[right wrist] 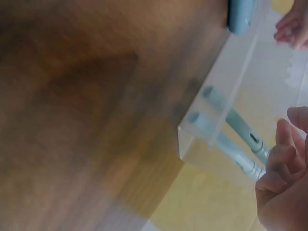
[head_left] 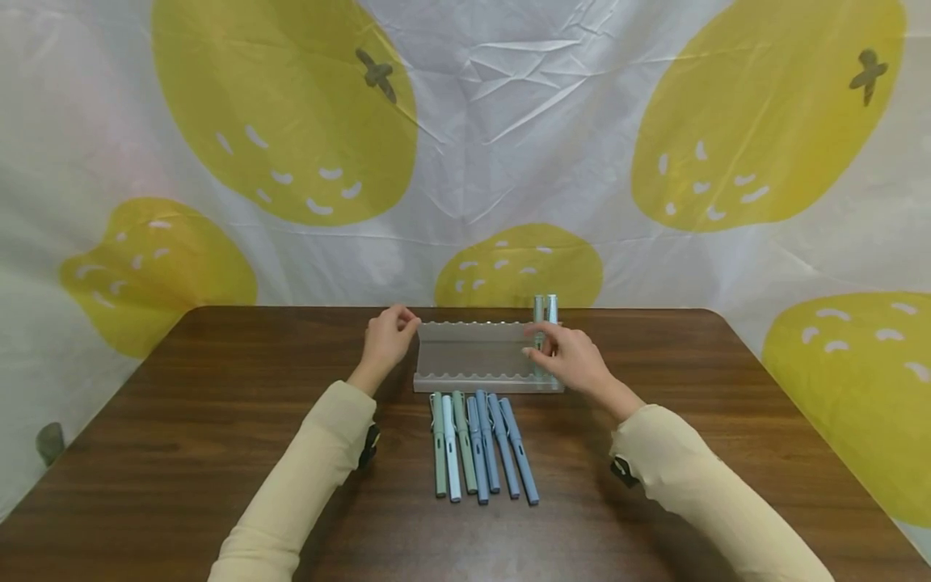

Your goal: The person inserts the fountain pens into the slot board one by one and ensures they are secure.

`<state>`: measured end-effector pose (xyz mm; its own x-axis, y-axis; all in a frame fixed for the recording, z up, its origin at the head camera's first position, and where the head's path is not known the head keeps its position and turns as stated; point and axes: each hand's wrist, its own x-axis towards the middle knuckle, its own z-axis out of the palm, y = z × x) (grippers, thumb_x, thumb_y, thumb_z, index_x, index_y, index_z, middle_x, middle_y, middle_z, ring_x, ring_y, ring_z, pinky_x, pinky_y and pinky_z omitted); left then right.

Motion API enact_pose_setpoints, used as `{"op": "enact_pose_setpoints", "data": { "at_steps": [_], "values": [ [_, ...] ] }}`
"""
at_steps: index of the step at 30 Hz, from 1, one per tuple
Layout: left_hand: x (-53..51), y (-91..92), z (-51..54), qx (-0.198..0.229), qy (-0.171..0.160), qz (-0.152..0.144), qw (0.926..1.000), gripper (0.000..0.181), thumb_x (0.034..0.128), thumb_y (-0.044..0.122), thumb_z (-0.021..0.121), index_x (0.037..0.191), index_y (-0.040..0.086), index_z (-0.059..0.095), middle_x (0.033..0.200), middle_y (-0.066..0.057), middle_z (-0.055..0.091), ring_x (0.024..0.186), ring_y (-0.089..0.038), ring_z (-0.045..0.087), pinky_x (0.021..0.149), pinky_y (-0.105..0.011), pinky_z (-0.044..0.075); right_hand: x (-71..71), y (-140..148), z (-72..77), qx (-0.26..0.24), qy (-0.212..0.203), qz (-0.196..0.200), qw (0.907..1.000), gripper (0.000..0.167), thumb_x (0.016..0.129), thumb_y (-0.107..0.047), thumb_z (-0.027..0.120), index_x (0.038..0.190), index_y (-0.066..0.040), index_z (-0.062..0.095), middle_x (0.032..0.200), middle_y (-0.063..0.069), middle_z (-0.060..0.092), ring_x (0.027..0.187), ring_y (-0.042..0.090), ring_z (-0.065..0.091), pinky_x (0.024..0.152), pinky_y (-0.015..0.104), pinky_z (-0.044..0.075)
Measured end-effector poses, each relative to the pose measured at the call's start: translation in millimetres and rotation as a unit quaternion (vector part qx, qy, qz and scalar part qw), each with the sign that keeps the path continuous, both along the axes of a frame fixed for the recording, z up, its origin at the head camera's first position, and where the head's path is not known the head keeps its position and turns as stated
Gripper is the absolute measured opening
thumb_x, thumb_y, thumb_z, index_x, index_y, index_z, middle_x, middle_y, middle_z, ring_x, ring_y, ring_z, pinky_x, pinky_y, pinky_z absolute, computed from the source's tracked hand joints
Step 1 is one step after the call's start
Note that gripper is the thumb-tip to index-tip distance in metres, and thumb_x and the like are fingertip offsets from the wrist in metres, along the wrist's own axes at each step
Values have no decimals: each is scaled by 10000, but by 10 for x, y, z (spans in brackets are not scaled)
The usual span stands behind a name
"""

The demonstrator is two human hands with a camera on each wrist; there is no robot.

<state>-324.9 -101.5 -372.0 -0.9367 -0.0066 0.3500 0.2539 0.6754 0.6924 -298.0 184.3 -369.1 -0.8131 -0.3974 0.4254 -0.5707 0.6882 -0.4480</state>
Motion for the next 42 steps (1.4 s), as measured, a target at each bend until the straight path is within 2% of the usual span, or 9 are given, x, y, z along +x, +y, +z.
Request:
{"op": "enact_pose_setpoints", "data": {
  "at_steps": [9, 19, 27, 32, 35, 39, 42],
  "values": [
    [-4, 0, -3, -9, 34, -2, 10000, 177, 871, 194, 557, 866, 20, 591, 911, -151, 636, 866, -282, 589, 744, -410, 421, 135, -80, -131, 489, -515, 550, 9960, 202, 806, -186, 634, 985, -92, 619, 598, -118, 507, 471, 51, 423, 441, 255, 354],
    [-8, -3, -9, 9, -51, -7, 10000, 185, 880, 206, 547, 877, 25, 588, 929, -147, 630, 882, -281, 583, 744, -411, 422, 218, -184, -220, 1225, -1056, 1159, 9800, 272, 825, -267, 612, 1038, -98, 592, 638, -114, 522, 548, 38, 470, 500, 237, 396],
    [4, 14, -3, -20, -70, -5, 10000, 188, 881, 207, 545, 879, 25, 591, 923, -148, 632, 875, -281, 581, 743, -409, 423, 248, -176, -267, 1343, -1418, 1476, 9696, 400, 832, -321, 601, 1109, -34, 560, 646, -82, 520, 562, 55, 468, 529, 245, 402],
    [2, 19, 10, -48, -3, 9, 10000, 186, 876, 205, 554, 870, 24, 596, 919, -149, 636, 873, -279, 586, 756, -411, 417, 232, -138, -246, 1336, -1689, 1749, 9608, 357, 835, -279, 601, 1090, -30, 572, 679, -66, 532, 595, 61, 480, 548, 247, 407],
    [5, 21, 16, -58, -6, -6, 10000, 186, 877, 203, 551, 874, 23, 595, 917, -150, 636, 870, -280, 587, 752, -411, 419, 236, -122, -222, 1314, -1874, 1826, 9562, 288, 829, -215, 607, 1049, -32, 573, 685, -51, 535, 559, 61, 488, 537, 249, 419],
    [12, 22, 13, -46, -16, -12, 10000, 181, 877, 196, 551, 874, 20, 593, 915, -152, 636, 867, -283, 586, 749, -414, 419, 255, -121, -213, 1284, -1846, 1770, 9582, 215, 807, -169, 616, 973, -44, 564, 637, -50, 513, 489, 52, 458, 503, 242, 404],
    [16, 19, 5, -63, -2, -13, 10000, 180, 876, 194, 551, 871, 19, 593, 907, -151, 637, 860, -283, 587, 748, -416, 417, 270, -132, -222, 1281, -1699, 1666, 9628, 205, 789, -190, 634, 928, -59, 561, 607, -65, 490, 506, 43, 434, 502, 234, 377]
  ]
}}
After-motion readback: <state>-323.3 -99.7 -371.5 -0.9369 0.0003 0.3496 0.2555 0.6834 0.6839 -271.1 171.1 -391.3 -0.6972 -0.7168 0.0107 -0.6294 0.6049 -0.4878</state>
